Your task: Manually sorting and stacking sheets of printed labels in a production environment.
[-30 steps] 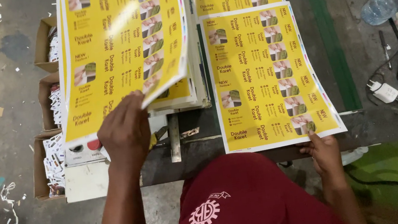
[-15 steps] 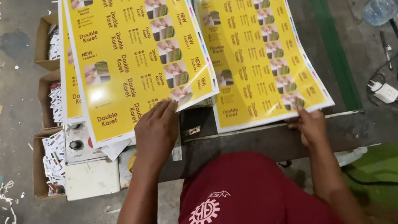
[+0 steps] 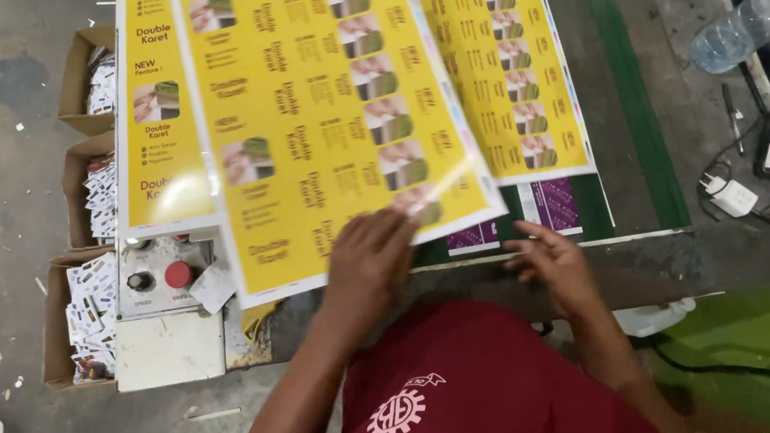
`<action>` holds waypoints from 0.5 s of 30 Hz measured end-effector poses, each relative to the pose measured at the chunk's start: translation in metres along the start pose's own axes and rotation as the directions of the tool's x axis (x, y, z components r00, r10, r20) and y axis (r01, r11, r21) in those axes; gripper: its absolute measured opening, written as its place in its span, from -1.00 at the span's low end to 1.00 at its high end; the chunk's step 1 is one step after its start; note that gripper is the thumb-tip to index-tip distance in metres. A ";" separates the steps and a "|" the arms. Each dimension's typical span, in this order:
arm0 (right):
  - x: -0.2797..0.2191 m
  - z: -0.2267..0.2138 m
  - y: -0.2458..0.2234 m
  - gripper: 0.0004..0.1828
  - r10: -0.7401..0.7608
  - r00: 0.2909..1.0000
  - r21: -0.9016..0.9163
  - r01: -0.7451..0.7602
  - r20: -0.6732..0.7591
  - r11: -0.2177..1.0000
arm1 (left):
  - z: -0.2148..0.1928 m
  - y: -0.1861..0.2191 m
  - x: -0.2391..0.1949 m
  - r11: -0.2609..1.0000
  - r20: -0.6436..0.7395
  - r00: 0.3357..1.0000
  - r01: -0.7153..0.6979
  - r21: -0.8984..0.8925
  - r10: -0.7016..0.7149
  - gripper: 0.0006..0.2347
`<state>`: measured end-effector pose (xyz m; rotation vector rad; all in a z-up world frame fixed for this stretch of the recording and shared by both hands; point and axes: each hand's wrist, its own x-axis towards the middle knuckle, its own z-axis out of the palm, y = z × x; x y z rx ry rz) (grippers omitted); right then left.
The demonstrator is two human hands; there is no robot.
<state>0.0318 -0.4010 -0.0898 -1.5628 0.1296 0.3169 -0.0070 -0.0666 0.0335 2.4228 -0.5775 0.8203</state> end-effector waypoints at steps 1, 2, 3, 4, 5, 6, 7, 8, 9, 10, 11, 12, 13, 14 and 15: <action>-0.004 0.009 -0.006 -0.43 -0.001 1.000 0.000 0.001 -0.001 1.000 | 0.011 0.007 0.002 1.000 0.000 1.000 -0.001 -0.001 0.001 -0.79; -0.008 0.018 -0.013 -0.38 -0.053 0.988 -0.002 0.054 0.147 0.999 | 0.021 0.015 0.004 1.000 0.018 1.000 -0.022 0.001 0.022 -0.78; -0.011 0.027 -0.019 -0.31 -0.105 0.950 0.005 0.108 0.293 0.994 | 0.031 0.023 0.007 0.999 0.035 0.998 -0.045 0.005 0.045 -0.78; -0.004 0.021 0.001 -0.31 -0.108 0.950 0.006 0.111 0.293 0.994 | 0.038 0.030 0.008 0.999 0.034 0.998 -0.047 0.006 0.047 -0.78; 0.004 0.015 0.022 -0.35 -0.108 0.956 0.074 0.091 0.273 0.993 | 0.045 0.038 0.008 0.999 0.089 0.995 -0.040 0.005 0.039 -0.74; 0.012 0.010 0.043 -0.39 -0.107 0.962 0.143 0.072 0.253 0.987 | 0.053 0.045 0.008 0.999 0.144 0.989 -0.032 0.005 0.031 -0.69; 0.009 0.017 0.033 -0.39 -0.110 0.962 0.143 0.075 0.252 0.987 | 0.051 0.047 0.007 0.999 0.143 0.989 -0.035 0.005 0.034 -0.69; 0.006 0.025 0.023 -0.54 -0.064 0.994 0.214 0.045 0.085 0.976 | 0.049 0.047 0.005 0.999 0.199 0.979 -0.040 -0.027 0.045 -0.65; 0.003 0.032 0.013 -0.68 -0.001 0.997 0.287 0.023 -0.077 0.958 | 0.047 0.048 0.003 0.997 0.256 0.965 -0.041 -0.059 0.055 -0.61; 0.004 0.022 0.015 -0.68 -0.002 0.997 0.287 0.023 -0.076 0.958 | 0.042 0.039 0.005 0.997 0.254 0.966 -0.041 -0.058 0.054 -0.61; 0.005 0.011 0.016 -0.71 -0.020 0.991 0.285 0.058 -0.134 0.957 | 0.037 0.030 0.006 0.999 0.273 0.961 -0.042 -0.016 0.045 -0.61; 0.006 0.000 0.018 -0.73 -0.039 0.981 0.281 0.093 -0.192 0.955 | 0.032 0.021 0.008 0.999 0.292 0.956 -0.044 0.026 0.035 -0.61; 0.005 -0.009 0.018 -0.73 -0.037 0.981 0.281 0.090 -0.190 0.955 | 0.027 0.005 0.006 0.999 0.293 0.956 -0.042 0.027 0.032 -0.61; 0.004 -0.018 0.018 -0.73 -0.040 0.971 0.277 0.106 -0.234 0.955 | 0.023 -0.010 0.004 0.993 0.219 0.976 -0.028 0.114 0.002 -0.63; 0.002 -0.028 0.019 -0.73 -0.044 0.958 0.272 0.124 -0.282 0.954 | 0.019 -0.026 0.003 0.980 0.142 0.990 -0.011 0.198 -0.018 -0.64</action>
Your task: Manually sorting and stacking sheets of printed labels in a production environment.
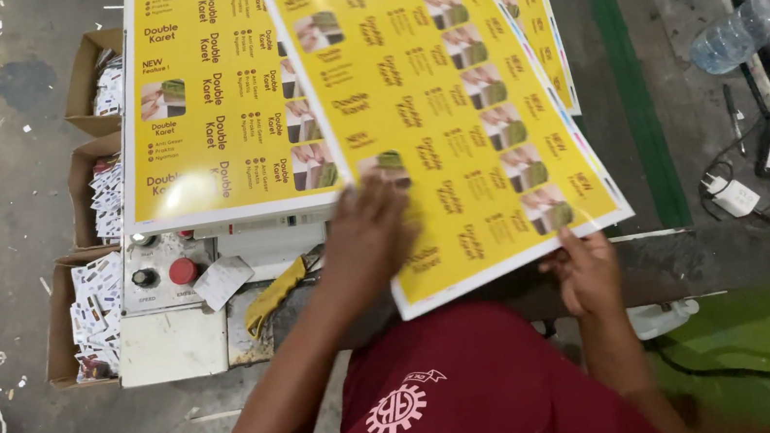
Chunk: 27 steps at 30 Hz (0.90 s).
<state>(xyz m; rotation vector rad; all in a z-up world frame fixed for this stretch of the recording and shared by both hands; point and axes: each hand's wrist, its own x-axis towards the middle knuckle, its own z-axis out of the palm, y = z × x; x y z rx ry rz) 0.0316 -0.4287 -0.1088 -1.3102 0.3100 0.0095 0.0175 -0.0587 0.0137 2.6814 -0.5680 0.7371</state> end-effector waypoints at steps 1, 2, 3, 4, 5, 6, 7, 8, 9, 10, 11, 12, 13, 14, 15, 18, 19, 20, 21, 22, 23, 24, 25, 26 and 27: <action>0.002 -0.012 0.005 -0.73 0.001 1.000 0.001 -0.001 -0.002 1.000 | 0.002 -0.016 -0.005 1.000 0.002 1.000 -0.002 -0.001 0.002 -0.64; 0.003 -0.024 0.011 -0.72 -0.016 0.999 -0.008 0.016 -0.042 1.000 | 0.005 -0.032 -0.010 0.996 -0.010 0.998 0.060 0.071 -0.059 -0.59; 0.004 -0.037 0.016 -0.72 -0.033 0.996 -0.019 0.031 -0.081 0.999 | 0.008 -0.047 -0.015 0.982 -0.027 0.993 0.121 0.143 -0.118 -0.55; 0.004 -0.044 0.019 -0.72 -0.031 0.996 -0.016 0.030 -0.084 0.999 | 0.000 -0.048 -0.015 0.983 -0.025 0.993 0.118 0.142 -0.116 -0.55; 0.004 -0.052 0.022 -0.74 -0.036 0.993 -0.029 0.033 -0.109 0.999 | -0.008 -0.049 -0.015 0.970 -0.012 0.985 0.171 0.172 -0.171 -0.46; 0.004 -0.060 0.024 -0.75 -0.041 0.990 -0.043 0.036 -0.135 0.998 | -0.015 -0.050 -0.015 0.954 -0.001 0.974 0.222 0.201 -0.227 -0.36; 0.001 -0.064 0.025 -0.75 -0.040 0.990 -0.041 0.035 -0.138 0.999 | -0.012 -0.050 -0.019 0.955 0.001 0.975 0.219 0.201 -0.224 -0.36; -0.001 -0.068 0.026 -0.75 -0.037 0.988 -0.057 0.029 -0.149 0.998 | -0.009 -0.050 -0.022 0.942 0.069 0.960 0.250 0.226 -0.271 -0.26; -0.003 -0.071 0.026 -0.75 -0.034 0.987 -0.073 0.023 -0.159 0.997 | -0.005 -0.050 -0.026 0.927 0.135 0.938 0.277 0.254 -0.318 -0.15; -0.006 -0.072 0.024 -0.75 -0.034 0.986 -0.073 0.023 -0.161 0.997 | -0.009 -0.046 -0.025 0.927 0.135 0.939 0.277 0.253 -0.317 -0.15; -0.009 -0.072 0.022 -0.76 -0.032 0.984 -0.075 0.019 -0.174 0.997 | -0.012 -0.042 -0.024 0.926 0.184 0.924 0.287 0.243 -0.335 -0.19; -0.012 -0.073 0.020 -0.77 -0.029 0.982 -0.078 0.014 -0.186 0.997 | -0.016 -0.038 -0.024 0.925 0.233 0.906 0.299 0.235 -0.353 -0.23; -0.013 -0.076 0.021 -0.77 -0.028 0.982 -0.079 0.013 -0.186 0.997 | -0.017 -0.038 -0.026 0.925 0.234 0.906 0.300 0.234 -0.353 -0.23; -0.014 -0.079 0.021 -0.77 -0.022 0.980 -0.104 0.002 -0.196 0.995 | -0.018 -0.038 -0.028 0.929 0.190 0.931 0.256 0.267 -0.311 -0.36; -0.014 -0.082 0.022 -0.77 -0.017 0.978 -0.129 -0.010 -0.207 0.992 | -0.019 -0.038 -0.030 0.929 0.147 0.953 0.213 0.302 -0.266 -0.49; -0.016 -0.087 0.025 -0.80 -0.003 0.980 -0.153 -0.028 -0.201 0.988 | -0.039 -0.045 -0.020 0.948 0.182 0.952 0.197 0.250 -0.246 -0.65; -0.016 -0.089 0.028 -0.80 -0.003 0.980 -0.151 -0.028 -0.201 0.988 | -0.035 -0.054 -0.022 0.948 0.182 0.952 0.196 0.250 -0.245 -0.65; -0.016 -0.091 0.031 -0.80 -0.004 0.979 -0.151 -0.027 -0.202 0.988 | -0.031 -0.063 -0.024 0.951 0.099 0.970 0.195 0.240 -0.224 -0.74; -0.015 -0.093 0.034 -0.80 -0.006 0.979 -0.150 -0.025 -0.203 0.988 | -0.027 -0.072 -0.025 0.954 0.016 0.979 0.193 0.229 -0.202 -0.81; -0.016 -0.094 0.034 -0.80 -0.007 0.978 -0.149 -0.024 -0.207 0.989 | -0.036 -0.067 -0.021 0.955 0.016 0.980 0.189 0.227 -0.198 -0.81; -0.017 -0.094 0.035 -0.81 -0.009 0.981 -0.144 -0.019 -0.195 0.989 | -0.045 -0.061 -0.016 0.960 -0.162 0.975 0.186 0.207 -0.154 -0.82; -0.018 -0.094 0.035 -0.82 -0.011 0.983 -0.140 -0.015 -0.182 0.990 | -0.055 -0.056 -0.012 0.965 -0.335 0.936 0.182 0.189 -0.111 -0.82; -0.019 -0.094 0.036 -0.82 -0.011 0.983 -0.140 -0.015 -0.184 0.990 | -0.065 -0.045 -0.005 0.965 -0.334 0.936 0.180 0.188 -0.110 -0.82; -0.019 -0.093 0.037 -0.82 -0.011 0.984 -0.138 -0.014 -0.178 0.990 | -0.076 -0.033 0.001 0.980 -0.330 0.937 0.164 0.116 -0.117 -0.85; -0.018 -0.092 0.039 -0.81 -0.012 0.985 -0.136 -0.012 -0.172 0.991 | -0.087 -0.022 0.006 0.988 -0.325 0.937 0.147 0.043 -0.125 -0.88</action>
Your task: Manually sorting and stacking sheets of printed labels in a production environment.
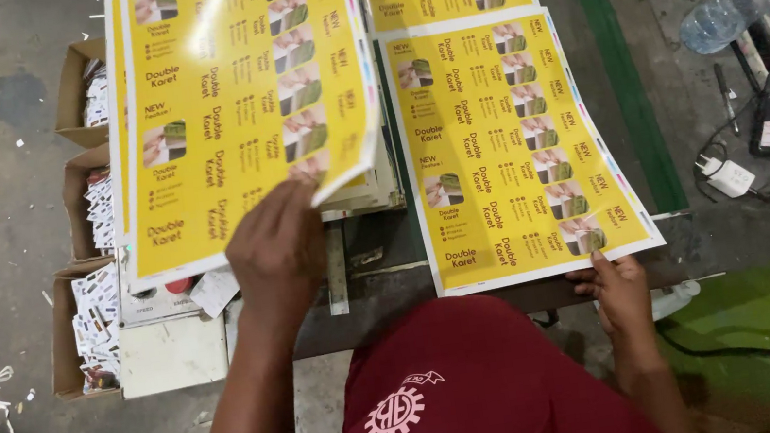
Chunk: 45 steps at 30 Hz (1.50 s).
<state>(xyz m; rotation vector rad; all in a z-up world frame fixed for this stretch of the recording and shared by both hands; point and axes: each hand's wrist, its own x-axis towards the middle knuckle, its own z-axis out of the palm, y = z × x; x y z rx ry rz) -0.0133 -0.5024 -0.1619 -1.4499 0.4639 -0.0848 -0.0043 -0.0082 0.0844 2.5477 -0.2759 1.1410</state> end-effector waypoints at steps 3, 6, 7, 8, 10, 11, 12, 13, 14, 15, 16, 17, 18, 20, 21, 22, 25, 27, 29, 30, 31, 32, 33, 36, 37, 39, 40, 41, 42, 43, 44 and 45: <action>0.008 0.001 0.009 -0.76 0.018 0.999 0.013 -0.018 0.041 1.000 | 0.008 0.007 -0.007 0.995 0.029 0.997 -0.074 0.065 0.072 -0.86; 0.017 0.013 0.012 -0.73 0.026 0.997 0.018 -0.027 0.069 0.999 | 0.013 0.008 -0.018 0.999 0.131 0.991 0.009 0.045 -0.015 -0.87; 0.025 0.015 0.014 -0.73 0.024 0.997 0.017 -0.025 0.068 1.000 | 0.016 0.007 -0.022 0.999 0.129 0.992 0.009 0.044 -0.014 -0.87; 0.033 0.017 0.017 -0.74 0.011 0.997 0.020 -0.013 0.080 1.000 | 0.018 0.006 -0.026 0.998 0.138 0.990 0.030 0.051 -0.036 -0.88; 0.047 0.026 0.017 -0.75 -0.003 0.995 0.023 0.001 0.098 1.000 | 0.020 0.003 -0.033 0.997 0.143 0.988 0.054 0.062 -0.062 -0.88; 0.054 0.032 0.014 -0.75 -0.016 0.994 0.024 0.014 0.111 1.000 | 0.021 0.003 -0.035 0.997 0.129 0.989 0.059 0.051 -0.065 -0.89; 0.062 0.039 0.011 -0.74 -0.029 0.992 0.025 0.026 0.124 0.999 | 0.023 0.002 -0.037 0.997 0.115 0.991 0.064 0.040 -0.069 -0.90; 0.067 0.044 0.007 -0.74 -0.032 0.991 0.025 0.029 0.128 0.999 | 0.022 0.003 -0.037 0.997 0.111 0.991 0.066 0.044 -0.071 -0.90; 0.072 0.049 0.003 -0.73 -0.035 0.992 0.025 0.032 0.120 0.999 | 0.021 0.003 -0.037 0.997 0.113 0.991 0.073 0.034 -0.076 -0.90; 0.076 0.053 0.000 -0.72 -0.035 0.993 0.023 0.033 0.111 0.999 | 0.020 0.004 -0.038 0.996 0.118 0.990 0.081 0.025 -0.083 -0.90; 0.076 0.051 -0.001 -0.72 -0.035 0.993 0.022 0.033 0.116 0.999 | 0.019 0.004 -0.039 0.996 0.116 0.989 0.084 0.028 -0.087 -0.90; 0.077 0.050 -0.002 -0.73 -0.030 0.995 0.001 0.030 0.097 1.000 | 0.018 0.004 -0.039 0.995 0.106 0.990 0.092 0.027 -0.094 -0.91; 0.078 0.049 -0.005 -0.73 -0.025 0.997 -0.019 0.027 0.078 0.999 | 0.017 0.004 -0.038 0.995 0.097 0.990 0.100 0.025 -0.102 -0.91; 0.082 0.043 0.005 -0.75 -0.016 0.997 -0.027 0.018 0.076 0.999 | 0.019 -0.001 -0.041 0.994 0.091 0.989 0.110 0.025 -0.112 -0.91; 0.084 0.038 0.010 -0.77 -0.003 0.998 -0.035 0.005 0.064 0.999 | 0.021 -0.003 -0.042 0.993 0.093 0.989 0.118 0.019 -0.119 -0.91; 0.085 0.048 0.006 -0.77 -0.007 0.998 -0.034 0.010 0.068 0.999 | 0.022 -0.004 -0.039 0.993 0.088 0.989 0.117 0.021 -0.119 -0.91; 0.088 0.067 -0.005 -0.72 0.002 0.997 -0.045 0.002 0.080 0.999 | 0.027 -0.001 -0.037 0.994 0.081 0.991 0.107 0.009 -0.107 -0.92; 0.101 0.080 -0.010 -0.66 0.018 0.994 -0.064 -0.011 0.112 0.998 | 0.031 0.003 -0.036 0.994 0.097 0.989 0.109 0.022 -0.111 -0.90; 0.136 0.085 0.003 -0.66 0.024 0.992 -0.052 -0.017 0.123 0.999 | 0.032 0.004 -0.034 0.994 0.099 0.989 0.108 0.009 -0.108 -0.89; 0.155 0.089 0.009 -0.66 0.026 0.990 -0.040 -0.021 0.136 0.999 | 0.033 0.004 -0.033 0.994 0.098 0.989 0.108 -0.003 -0.107 -0.89; 0.174 0.095 0.012 -0.66 0.022 0.990 -0.037 -0.017 0.136 0.999 | 0.033 0.003 -0.033 0.995 0.095 0.990 0.104 -0.003 -0.104 -0.89; 0.193 0.101 0.016 -0.65 0.011 0.986 -0.020 -0.008 0.164 1.000 | 0.032 0.002 -0.033 0.993 0.098 0.988 0.121 -0.010 -0.120 -0.90; 0.213 0.108 0.019 -0.65 -0.001 0.981 -0.002 0.001 0.193 1.000 | 0.031 0.001 -0.033 0.990 0.101 0.985 0.139 -0.016 -0.137 -0.91; 0.258 0.139 0.010 -0.65 -0.015 0.977 0.023 0.010 0.213 1.000 | 0.026 -0.003 -0.032 0.991 0.094 0.987 0.135 -0.025 -0.132 -0.91; 0.261 0.155 -0.005 -0.65 -0.022 0.976 0.026 0.017 0.217 1.000 | 0.025 -0.003 -0.032 0.991 0.086 0.988 0.132 -0.023 -0.130 -0.91; 0.267 0.186 -0.036 -0.57 0.017 0.983 -0.054 -0.007 0.183 0.998 | 0.024 -0.005 -0.031 0.990 0.078 0.987 0.141 -0.005 -0.140 -0.92; 0.286 0.193 -0.033 -0.57 0.010 0.982 -0.051 -0.001 0.186 0.999 | 0.024 -0.006 -0.030 0.990 0.071 0.988 0.139 -0.003 -0.138 -0.92; 0.303 0.200 -0.030 -0.55 0.016 0.983 -0.055 -0.006 0.185 0.998 | 0.023 -0.006 -0.029 0.990 0.072 0.988 0.142 -0.014 -0.140 -0.92; 0.321 0.206 -0.027 -0.52 0.022 0.983 -0.060 -0.011 0.183 0.998 | 0.022 -0.006 -0.029 0.989 0.073 0.987 0.144 -0.026 -0.142 -0.92; 0.317 0.206 -0.032 -0.52 0.018 0.982 -0.057 -0.008 0.187 0.998 | 0.022 -0.006 -0.028 0.989 0.068 0.988 0.143 -0.023 -0.142 -0.92; 0.313 0.205 -0.037 -0.47 0.044 0.981 -0.052 -0.035 0.189 0.998 | 0.021 -0.006 -0.028 0.990 0.069 0.988 0.138 -0.032 -0.136 -0.92; 0.309 0.205 -0.042 -0.41 0.069 0.979 -0.044 -0.062 0.189 0.997 | 0.020 -0.007 -0.028 0.991 0.070 0.989 0.131 -0.041 -0.128 -0.91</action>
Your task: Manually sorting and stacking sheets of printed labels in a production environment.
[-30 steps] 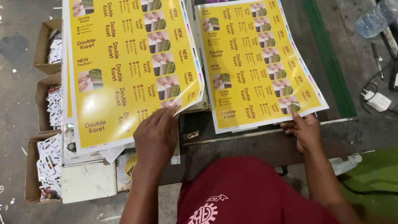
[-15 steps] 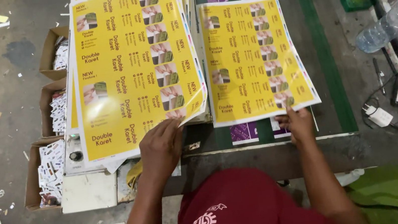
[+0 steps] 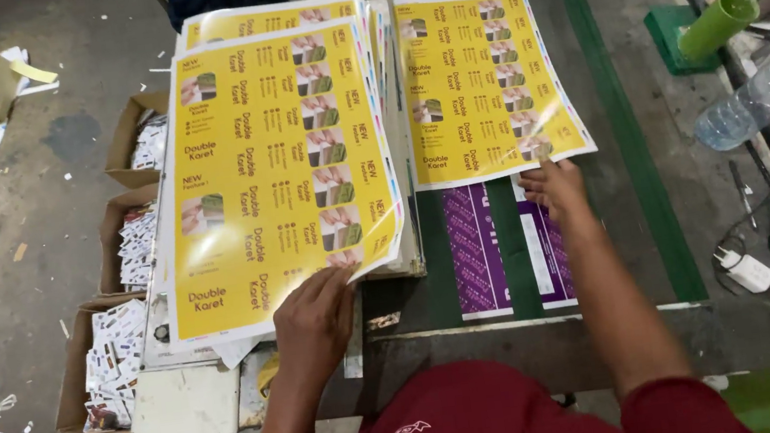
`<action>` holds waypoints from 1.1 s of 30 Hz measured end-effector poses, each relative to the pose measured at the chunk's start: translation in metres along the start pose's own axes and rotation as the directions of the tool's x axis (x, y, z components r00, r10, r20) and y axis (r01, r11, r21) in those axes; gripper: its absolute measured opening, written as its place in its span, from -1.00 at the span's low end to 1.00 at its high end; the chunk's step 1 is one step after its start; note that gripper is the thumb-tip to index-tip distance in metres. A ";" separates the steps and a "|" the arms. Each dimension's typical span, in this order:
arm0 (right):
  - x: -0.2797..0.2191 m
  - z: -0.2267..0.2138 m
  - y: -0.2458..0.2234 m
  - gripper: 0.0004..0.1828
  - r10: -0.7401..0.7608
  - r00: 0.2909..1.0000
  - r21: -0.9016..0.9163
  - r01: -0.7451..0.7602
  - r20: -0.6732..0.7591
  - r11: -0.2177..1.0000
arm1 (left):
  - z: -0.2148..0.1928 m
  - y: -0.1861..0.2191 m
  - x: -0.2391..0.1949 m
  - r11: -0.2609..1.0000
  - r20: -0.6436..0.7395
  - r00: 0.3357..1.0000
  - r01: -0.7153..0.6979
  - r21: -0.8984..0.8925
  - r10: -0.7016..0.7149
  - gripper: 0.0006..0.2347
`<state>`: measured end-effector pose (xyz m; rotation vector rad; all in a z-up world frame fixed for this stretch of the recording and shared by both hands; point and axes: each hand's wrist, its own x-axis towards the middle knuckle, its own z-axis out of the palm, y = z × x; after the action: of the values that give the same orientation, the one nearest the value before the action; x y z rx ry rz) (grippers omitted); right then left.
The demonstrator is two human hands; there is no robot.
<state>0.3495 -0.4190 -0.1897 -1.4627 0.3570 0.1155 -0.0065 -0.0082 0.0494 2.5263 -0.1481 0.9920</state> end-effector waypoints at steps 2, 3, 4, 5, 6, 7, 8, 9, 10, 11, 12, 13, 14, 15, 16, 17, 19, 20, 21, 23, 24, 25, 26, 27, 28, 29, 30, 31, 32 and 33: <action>-0.059 0.007 -0.016 -0.36 -0.014 1.000 0.021 0.014 0.017 1.000 | 0.003 -0.002 -0.004 0.998 0.018 1.000 -0.003 -0.058 0.004 -0.90; -0.090 0.009 -0.023 -0.31 -0.024 0.999 0.040 0.022 0.030 0.999 | 0.005 -0.002 -0.006 0.993 0.041 0.999 -0.002 -0.119 0.007 -0.88; -0.118 0.014 -0.025 -0.31 -0.027 0.999 0.037 0.026 0.031 0.999 | 0.011 0.002 -0.007 0.993 0.037 0.999 -0.001 -0.120 0.005 -0.88; -0.147 0.019 -0.027 -0.42 0.005 0.987 0.001 -0.005 0.160 1.000 | 0.017 0.006 -0.009 0.988 0.009 0.999 -0.051 -0.144 0.053 -0.86; -0.179 0.023 -0.026 -0.50 0.047 0.958 -0.039 -0.037 0.284 0.999 | 0.022 0.011 -0.013 0.981 -0.016 0.995 -0.098 -0.168 0.097 -0.84; -0.211 0.031 -0.033 -0.50 0.050 0.958 -0.043 -0.039 0.283 0.998 | 0.030 0.021 -0.014 0.981 -0.015 0.996 -0.094 -0.169 0.093 -0.84; -0.243 0.040 -0.040 -0.50 0.068 0.937 -0.092 -0.038 0.341 0.995 | 0.038 0.031 -0.015 0.966 -0.044 0.992 -0.123 -0.227 0.116 -0.85; -0.275 0.048 -0.047 -0.50 0.088 0.913 -0.140 -0.035 0.397 0.990 | 0.047 0.042 -0.016 0.947 -0.075 0.988 -0.152 -0.283 0.136 -0.87; -0.288 0.046 -0.046 -0.50 0.090 0.915 -0.138 -0.038 0.394 0.990 | 0.049 0.054 -0.012 0.946 -0.072 0.988 -0.153 -0.285 0.138 -0.87; -0.302 0.044 -0.044 -0.59 0.045 0.832 -0.203 0.081 0.553 0.976 | 0.052 0.066 -0.009 0.938 -0.069 0.980 -0.199 -0.284 0.187 -0.87; -0.317 0.041 -0.041 -0.66 0.026 0.718 -0.245 0.202 0.695 0.948 | 0.054 0.079 -0.008 0.928 -0.062 0.970 -0.241 -0.284 0.234 -0.88; -0.325 0.035 -0.032 -0.66 0.031 0.722 -0.245 0.195 0.692 0.950 | 0.061 0.087 -0.018 0.927 -0.054 0.971 -0.239 -0.288 0.233 -0.88; -0.330 0.032 -0.024 -0.59 0.032 0.785 -0.209 0.125 0.618 0.970 | 0.070 0.094 -0.025 0.935 0.059 0.963 -0.240 -0.261 0.264 -0.80; -0.336 0.029 -0.017 -0.51 0.040 0.841 -0.165 0.058 0.539 0.985 | 0.078 0.101 -0.032 0.941 0.173 0.942 -0.244 -0.234 0.287 -0.72; -0.334 0.026 -0.009 -0.51 0.041 0.842 -0.165 0.057 0.538 0.985 | 0.072 0.103 -0.032 0.941 0.174 0.942 -0.245 -0.236 0.288 -0.72; -0.332 0.023 -0.001 -0.51 -0.006 0.920 -0.016 0.014 0.393 1.000 | 0.067 0.106 -0.032 0.938 0.268 0.913 -0.245 -0.247 0.309 -0.68; -0.328 0.008 0.007 -0.47 -0.026 0.972 0.135 -0.006 0.234 0.991 | 0.059 0.104 -0.033 0.936 0.357 0.876 -0.242 -0.256 0.325 -0.63; -0.326 -0.002 0.007 -0.52 -0.053 0.985 0.181 0.023 0.164 0.983 | 0.056 0.099 -0.032 0.947 0.359 0.881 -0.249 -0.204 0.309 -0.63; -0.323 -0.012 0.008 -0.57 -0.076 0.993 0.226 0.054 0.091 0.973 | 0.052 0.095 -0.032 0.955 0.361 0.885 -0.255 -0.150 0.293 -0.63; -0.315 -0.046 0.026 -0.61 -0.093 0.995 0.209 0.083 0.038 0.974 | 0.040 0.077 -0.025 0.969 0.331 0.910 -0.230 -0.093 0.248 -0.63; -0.310 -0.064 0.035 -0.65 -0.113 0.993 0.191 0.114 -0.020 0.975 | 0.035 0.069 -0.020 0.978 0.296 0.932 -0.205 -0.041 0.207 -0.62; -0.304 -0.082 0.048 -0.65 -0.111 0.994 0.192 0.113 -0.019 0.975 | 0.044 0.047 -0.022 0.978 0.298 0.932 -0.205 -0.040 0.208 -0.62; -0.298 -0.100 0.060 -0.65 -0.117 0.989 0.189 0.132 -0.088 0.973 | 0.054 0.026 -0.023 0.990 0.272 0.953 -0.140 0.015 0.131 -0.62; -0.292 -0.118 0.073 -0.65 -0.121 0.980 0.185 0.150 -0.157 0.971 | 0.065 0.004 -0.023 0.995 0.241 0.969 -0.073 0.069 0.054 -0.62; -0.294 -0.124 0.073 -0.65 -0.117 0.980 0.186 0.146 -0.161 0.972 | 0.060 0.000 -0.024 0.995 0.247 0.968 -0.074 0.067 0.056 -0.62; -0.296 -0.130 0.074 -0.68 -0.132 0.968 0.143 0.164 -0.215 0.976 | 0.055 -0.005 -0.024 0.985 0.254 0.967 -0.049 0.165 0.005 -0.48; -0.296 -0.135 0.073 -0.70 -0.152 0.952 0.100 0.184 -0.267 0.978 | 0.051 -0.010 -0.022 0.965 0.252 0.967 -0.025 0.261 -0.044 -0.34; -0.294 -0.140 0.074 -0.70 -0.151 0.951 0.101 0.184 -0.271 0.978 | 0.050 -0.009 -0.023 0.966 0.254 0.966 -0.028 0.259 -0.040 -0.34; -0.292 -0.144 0.076 -0.72 -0.162 0.944 0.078 0.192 -0.287 0.978 | 0.048 -0.008 -0.025 0.965 0.320 0.945 -0.014 0.262 -0.073 -0.27; -0.291 -0.148 0.077 -0.73 -0.174 0.937 0.055 0.199 -0.304 0.978 | 0.045 -0.008 -0.026 0.964 0.384 0.917 0.000 0.266 -0.106 -0.19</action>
<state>0.0284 -0.5159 -0.1840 -1.4234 0.4589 -0.2741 0.0042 -0.0212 -0.0007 2.9329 -0.0674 0.4900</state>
